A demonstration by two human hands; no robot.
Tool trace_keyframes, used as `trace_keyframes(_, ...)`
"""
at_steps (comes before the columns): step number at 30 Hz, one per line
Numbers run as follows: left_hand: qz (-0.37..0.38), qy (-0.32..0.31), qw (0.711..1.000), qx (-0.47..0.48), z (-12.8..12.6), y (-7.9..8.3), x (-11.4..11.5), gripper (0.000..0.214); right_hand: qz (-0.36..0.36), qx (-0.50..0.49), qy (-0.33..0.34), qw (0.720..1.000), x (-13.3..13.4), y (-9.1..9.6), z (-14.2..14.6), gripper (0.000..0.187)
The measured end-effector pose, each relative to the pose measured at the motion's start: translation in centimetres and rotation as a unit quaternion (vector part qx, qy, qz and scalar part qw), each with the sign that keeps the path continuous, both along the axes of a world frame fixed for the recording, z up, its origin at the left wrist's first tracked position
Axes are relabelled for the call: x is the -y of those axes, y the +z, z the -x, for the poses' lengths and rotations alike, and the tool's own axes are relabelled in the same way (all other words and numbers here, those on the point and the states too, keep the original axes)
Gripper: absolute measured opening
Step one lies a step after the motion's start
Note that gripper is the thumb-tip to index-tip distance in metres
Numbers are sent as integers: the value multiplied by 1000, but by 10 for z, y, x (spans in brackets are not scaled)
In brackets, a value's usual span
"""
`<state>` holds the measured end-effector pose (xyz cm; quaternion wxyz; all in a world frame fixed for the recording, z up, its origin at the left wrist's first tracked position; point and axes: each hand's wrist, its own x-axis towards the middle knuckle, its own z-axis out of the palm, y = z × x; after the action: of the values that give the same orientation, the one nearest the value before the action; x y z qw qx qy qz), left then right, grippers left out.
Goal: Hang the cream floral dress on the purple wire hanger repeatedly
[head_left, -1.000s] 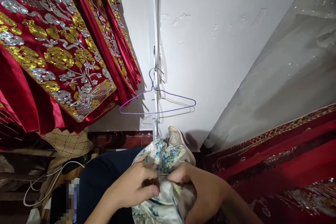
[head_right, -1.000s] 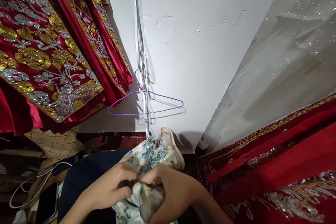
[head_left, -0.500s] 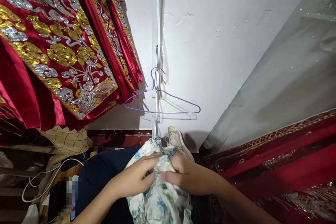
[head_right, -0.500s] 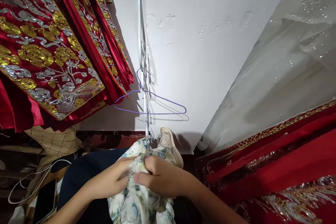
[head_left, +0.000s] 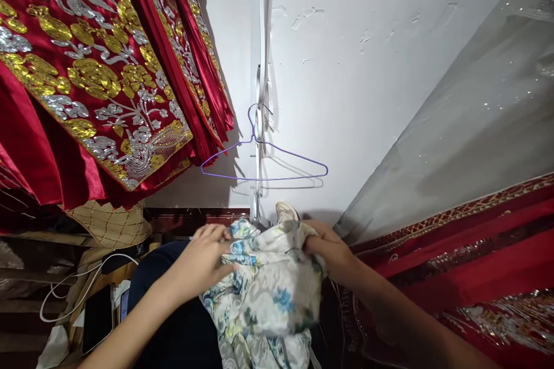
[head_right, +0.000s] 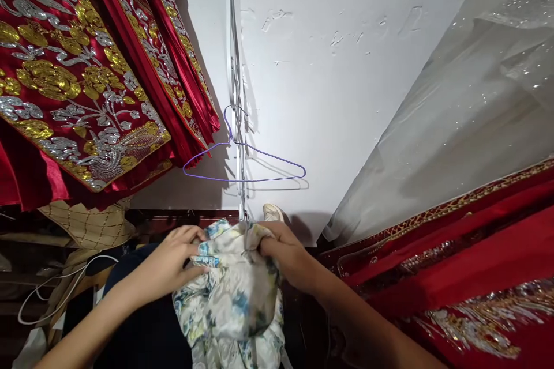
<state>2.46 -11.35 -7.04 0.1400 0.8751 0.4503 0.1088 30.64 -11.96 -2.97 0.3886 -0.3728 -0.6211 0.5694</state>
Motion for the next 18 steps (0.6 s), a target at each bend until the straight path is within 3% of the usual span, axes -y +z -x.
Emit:
trace_keyframes(2, -2, 59, 997, -47, 20, 6, -17, 31, -22, -9, -3, 1000, -13, 8, -12, 6)
trace_keyframes(4, 25, 153, 983, -98, 41, 15, -31, 43, -99, 63, -45, 992, -29, 14, -21, 7)
trace_keyframes(6, 48, 240, 960, -138, 59, 23, -41, 56, -170, 159, -140, 962, -49, 14, -22, 11)
trace_keyframes(8, 50, 276, 947, -159, 72, 26, -47, 56, -204, 190, -231, 932, -72, 7, -17, 16)
trace_keyframes(10, 39, 274, 948, -158, 79, 24, -52, 46, -216, 161, -267, 925, -95, -5, -7, 25)
trace_keyframes(14, 12, 215, 975, -50, 83, 13, -58, 43, -189, 173, -235, 938, -131, -36, 4, 37)
trace_keyframes(16, 14, 155, 988, 26, 82, 9, -56, 43, -152, 213, -224, 939, -137, -48, 0, 42)
trace_keyframes(18, 63, 99, 991, 69, 80, 4, -50, 41, -140, 229, -236, 934, -135, -53, -10, 42)
